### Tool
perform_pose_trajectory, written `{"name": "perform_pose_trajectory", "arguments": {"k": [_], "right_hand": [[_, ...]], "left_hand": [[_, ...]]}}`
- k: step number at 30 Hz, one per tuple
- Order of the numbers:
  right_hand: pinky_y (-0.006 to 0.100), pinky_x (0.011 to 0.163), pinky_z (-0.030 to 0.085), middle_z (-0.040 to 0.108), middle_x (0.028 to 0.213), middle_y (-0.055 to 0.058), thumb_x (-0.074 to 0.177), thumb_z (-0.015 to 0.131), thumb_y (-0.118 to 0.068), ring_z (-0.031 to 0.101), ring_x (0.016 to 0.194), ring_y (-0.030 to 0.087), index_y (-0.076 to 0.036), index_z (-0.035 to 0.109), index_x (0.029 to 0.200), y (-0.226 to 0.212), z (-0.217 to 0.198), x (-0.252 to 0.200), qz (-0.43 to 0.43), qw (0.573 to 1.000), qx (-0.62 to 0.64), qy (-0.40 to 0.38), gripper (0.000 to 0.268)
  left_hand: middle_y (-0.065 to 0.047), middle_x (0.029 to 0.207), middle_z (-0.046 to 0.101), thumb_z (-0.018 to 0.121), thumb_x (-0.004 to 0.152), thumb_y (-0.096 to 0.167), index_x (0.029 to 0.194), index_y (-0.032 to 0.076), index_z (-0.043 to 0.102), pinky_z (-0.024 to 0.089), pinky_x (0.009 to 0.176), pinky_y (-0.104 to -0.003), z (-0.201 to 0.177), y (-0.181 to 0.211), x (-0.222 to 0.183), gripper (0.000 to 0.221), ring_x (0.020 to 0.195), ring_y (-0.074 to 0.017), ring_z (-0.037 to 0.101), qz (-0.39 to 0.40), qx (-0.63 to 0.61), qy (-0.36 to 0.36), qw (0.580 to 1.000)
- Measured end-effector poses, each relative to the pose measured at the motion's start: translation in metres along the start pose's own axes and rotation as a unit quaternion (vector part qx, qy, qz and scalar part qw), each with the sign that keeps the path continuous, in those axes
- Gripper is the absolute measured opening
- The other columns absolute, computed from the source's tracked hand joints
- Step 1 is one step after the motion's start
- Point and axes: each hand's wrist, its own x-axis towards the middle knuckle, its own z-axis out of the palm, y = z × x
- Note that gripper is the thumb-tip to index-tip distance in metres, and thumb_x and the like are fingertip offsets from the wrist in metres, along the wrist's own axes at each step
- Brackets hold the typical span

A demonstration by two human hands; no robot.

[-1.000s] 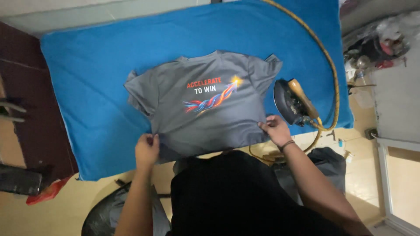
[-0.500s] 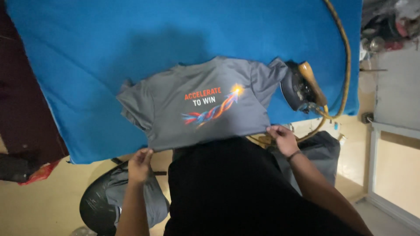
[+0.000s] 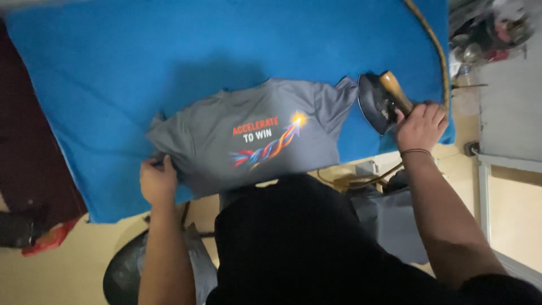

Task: Ironing a grey t-shirt on a steam ironing table in a print shop workshop.

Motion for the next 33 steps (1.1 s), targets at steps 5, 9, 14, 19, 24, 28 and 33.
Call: {"name": "perform_pose_trajectory", "arguments": {"k": [5,9,14,19,24,28,33], "right_hand": [[0.066,0.11,0.024,0.046,0.149,0.027,0.099,0.066,-0.042,0.034,0.139,0.051,-0.003,0.055,0.139,-0.015,-0.018,0.028,0.147,0.984,0.095,-0.034,0.056],[0.06,0.112,0.026,0.05,0.148,0.022,0.104,0.072,-0.036,0.041,0.14,0.042,-0.012,0.058,0.139,-0.053,-0.005,0.024,0.0,0.992,0.062,0.11,0.045],[0.049,0.106,0.04,0.063,0.12,0.022,0.087,0.082,-0.036,0.055,0.117,0.04,0.001,0.051,0.138,-0.119,-0.004,0.03,-0.026,0.892,0.427,-0.143,0.07],[0.043,0.099,0.051,0.069,0.113,0.015,0.083,0.089,-0.034,0.062,0.107,0.031,-0.003,0.065,0.112,-0.104,0.072,0.033,-0.019,0.877,0.464,-0.126,0.049],[0.036,0.084,0.053,0.07,0.102,0.012,0.079,0.095,-0.032,0.062,0.09,0.02,0.004,0.067,0.111,-0.089,0.024,0.03,0.171,0.799,0.543,-0.192,0.056],[0.03,0.073,0.054,0.068,0.102,0.008,0.074,0.096,-0.028,0.064,0.086,0.016,0.005,0.062,0.114,-0.063,-0.002,0.02,0.287,0.722,0.579,-0.248,0.063],[0.03,0.062,0.052,0.067,0.093,0.008,0.077,0.091,-0.028,0.06,0.076,0.016,0.007,0.066,0.107,-0.046,-0.026,0.006,0.351,0.597,0.586,-0.421,0.053]], "left_hand": [[-0.021,0.101,0.07,0.069,0.096,0.018,0.105,-0.001,0.061,0.054,0.081,-0.045,0.014,-0.033,-0.004,0.023,0.089,-0.0364,0.068,-0.047,-0.054,-0.037,0.997],[-0.028,0.124,0.055,0.057,0.097,0.008,0.136,0.003,0.04,0.055,0.084,-0.045,0.015,-0.037,-0.037,0.043,0.097,-0.0433,0.069,-0.145,-0.303,0.099,0.937],[-0.021,0.145,0.058,0.056,0.098,0.003,0.144,0.0,0.058,0.044,0.114,-0.048,0.018,-0.037,-0.06,0.047,0.133,-0.0373,0.058,-0.02,-0.196,0.186,0.963],[-0.022,0.135,0.058,0.074,0.098,0.025,0.129,0.003,0.07,0.046,0.104,-0.049,-0.017,-0.023,-0.037,0.039,0.123,-0.0401,0.057,-0.122,-0.078,0.08,0.986],[-0.025,0.134,0.058,0.08,0.092,0.033,0.13,0.004,0.071,0.05,0.098,-0.049,-0.009,-0.06,-0.019,0.049,0.118,-0.043,0.059,-0.035,-0.012,0.074,0.997],[-0.027,0.127,0.058,0.082,0.093,0.036,0.131,0.006,0.074,0.048,0.098,-0.051,-0.016,-0.062,-0.018,0.049,0.114,-0.0452,0.058,-0.02,0.012,0.073,0.997],[-0.027,0.12,0.057,0.078,0.1,0.031,0.121,0.009,0.078,0.047,0.097,-0.051,-0.006,-0.005,-0.043,0.03,0.113,-0.0418,0.055,-0.024,0.036,0.147,0.988]]}}
